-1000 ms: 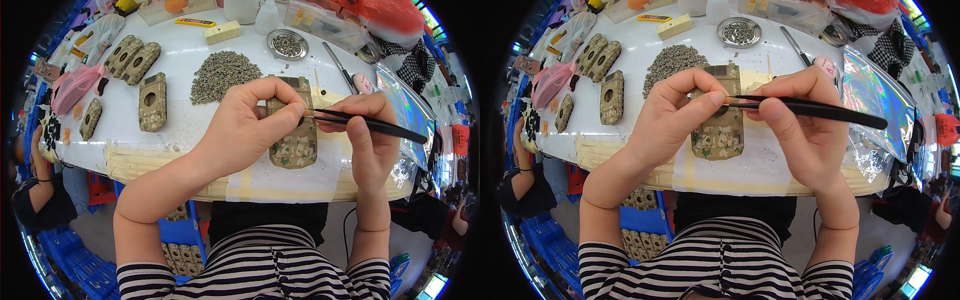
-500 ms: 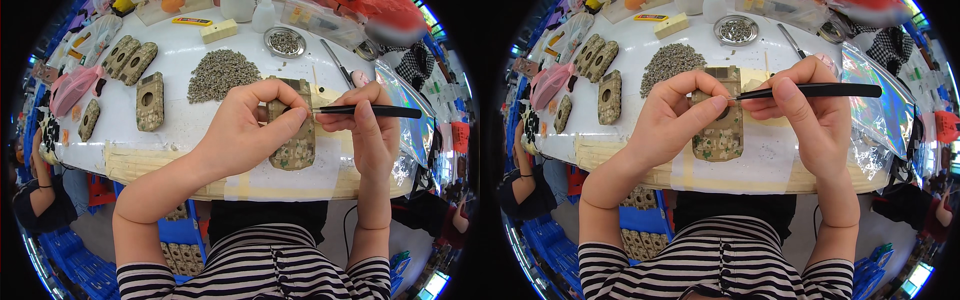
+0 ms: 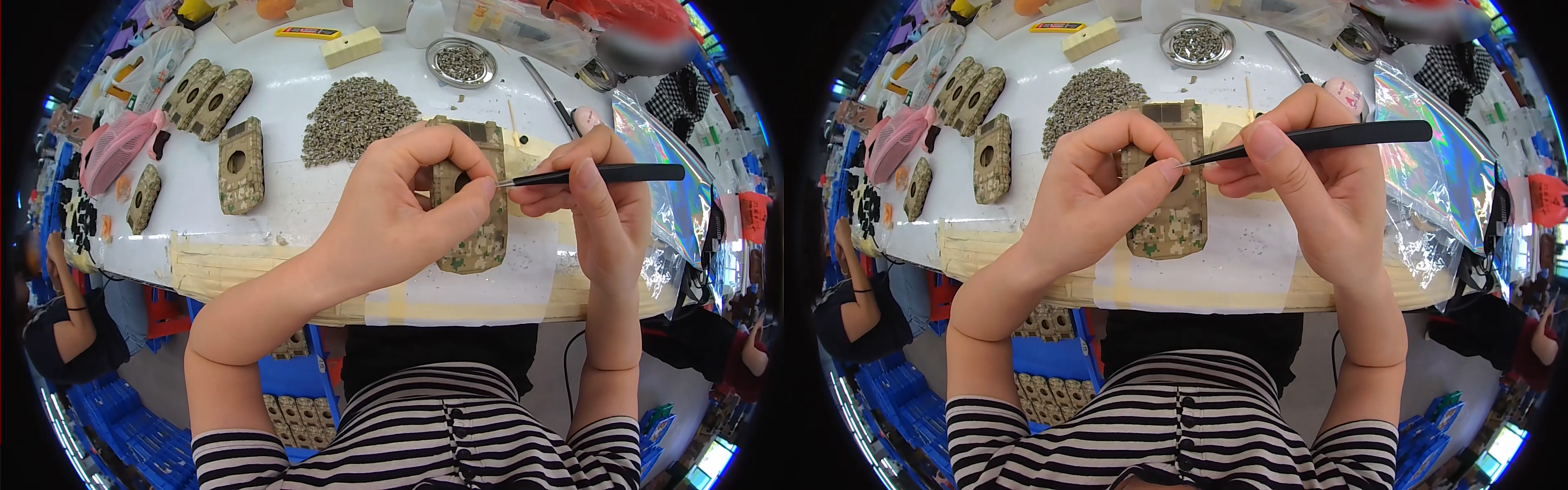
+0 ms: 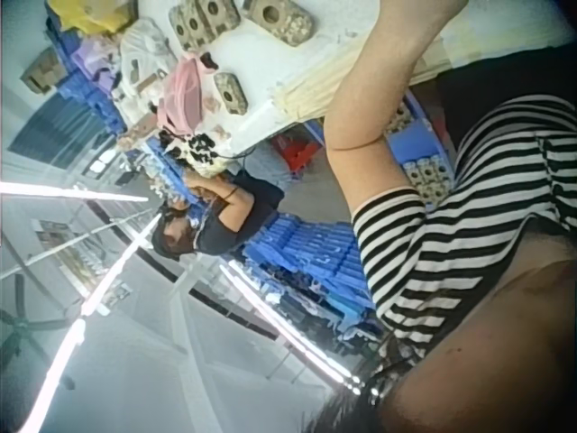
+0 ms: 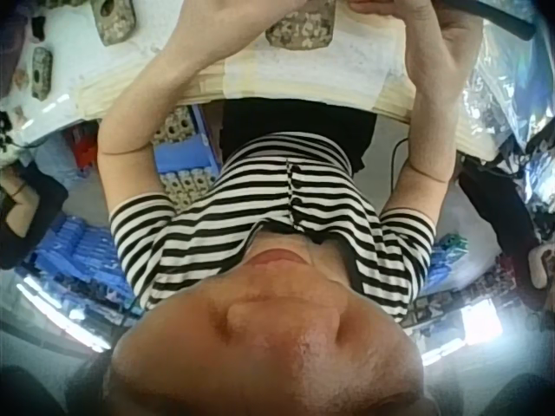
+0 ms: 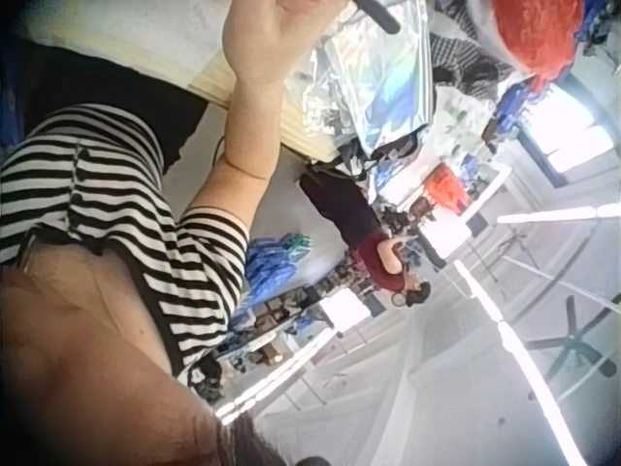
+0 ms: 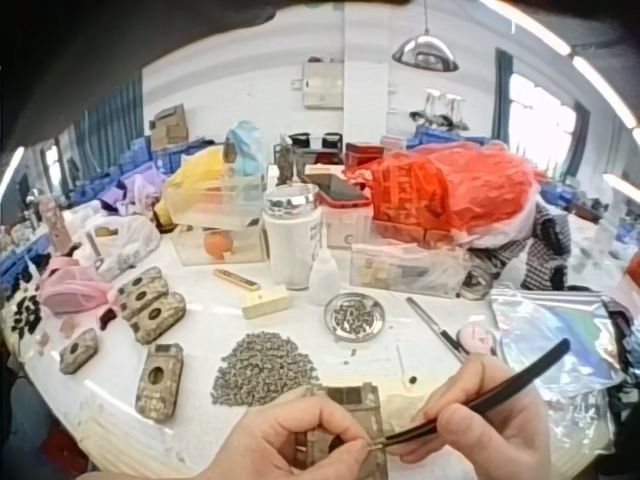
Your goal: The person uses tweezers to pick up small black components and insert them into specific holes on a camouflage-patterned toy tank turret while holding the turret by hand.
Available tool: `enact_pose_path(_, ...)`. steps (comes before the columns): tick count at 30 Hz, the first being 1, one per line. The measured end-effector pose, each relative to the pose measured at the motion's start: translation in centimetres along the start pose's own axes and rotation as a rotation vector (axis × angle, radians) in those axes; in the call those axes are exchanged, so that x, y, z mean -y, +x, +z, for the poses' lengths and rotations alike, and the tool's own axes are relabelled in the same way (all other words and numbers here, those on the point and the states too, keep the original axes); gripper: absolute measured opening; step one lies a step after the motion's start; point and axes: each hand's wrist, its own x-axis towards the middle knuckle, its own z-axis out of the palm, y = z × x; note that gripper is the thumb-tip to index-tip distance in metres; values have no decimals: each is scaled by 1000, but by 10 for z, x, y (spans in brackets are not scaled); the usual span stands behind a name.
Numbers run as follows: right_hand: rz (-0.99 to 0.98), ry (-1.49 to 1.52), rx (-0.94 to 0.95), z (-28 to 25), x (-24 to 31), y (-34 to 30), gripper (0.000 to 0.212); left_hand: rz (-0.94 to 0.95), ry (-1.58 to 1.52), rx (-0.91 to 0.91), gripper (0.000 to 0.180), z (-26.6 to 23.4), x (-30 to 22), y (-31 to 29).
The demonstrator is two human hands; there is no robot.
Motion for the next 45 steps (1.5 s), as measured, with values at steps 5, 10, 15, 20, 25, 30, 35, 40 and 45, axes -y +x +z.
enact_pose_path(5, -9, -13, -13, 0, -2, 0, 19, 130, 167, -29, 4, 0, 2, 0)
enact_pose_path(10, 30, 13, -32, 0, -2, 1, 22, 200, 247, -58, 7, 1, 4, -1)
enact_pose_path(15, 72, 50, -52, 0, -3, 2, 24, 192, 189, -89, 7, 5, 2, -2)
enact_pose_path(20, 68, 79, -49, -1, -4, 3, 23, 197, 174, -68, 5, 3, 3, -2)
enact_pose_path(25, 46, 70, -54, -1, -3, 2, 22, 220, 157, -47, 5, 1, 7, 0)
enact_pose_path(30, 36, 68, -67, -1, -1, 2, 22, 108, 83, -70, 8, 3, 4, -1)
enact_pose_path(35, 24, 38, -48, -1, -2, 2, 20, 121, 134, -65, 8, 3, 4, -1)
enact_pose_path(40, -3, 22, -18, 0, -3, 1, 17, 119, 175, -43, 6, 1, 3, -1)
enact_pose_path(45, -34, 26, 3, -1, -3, -2, 15, 43, 21, -26, 5, 1, 4, 1)
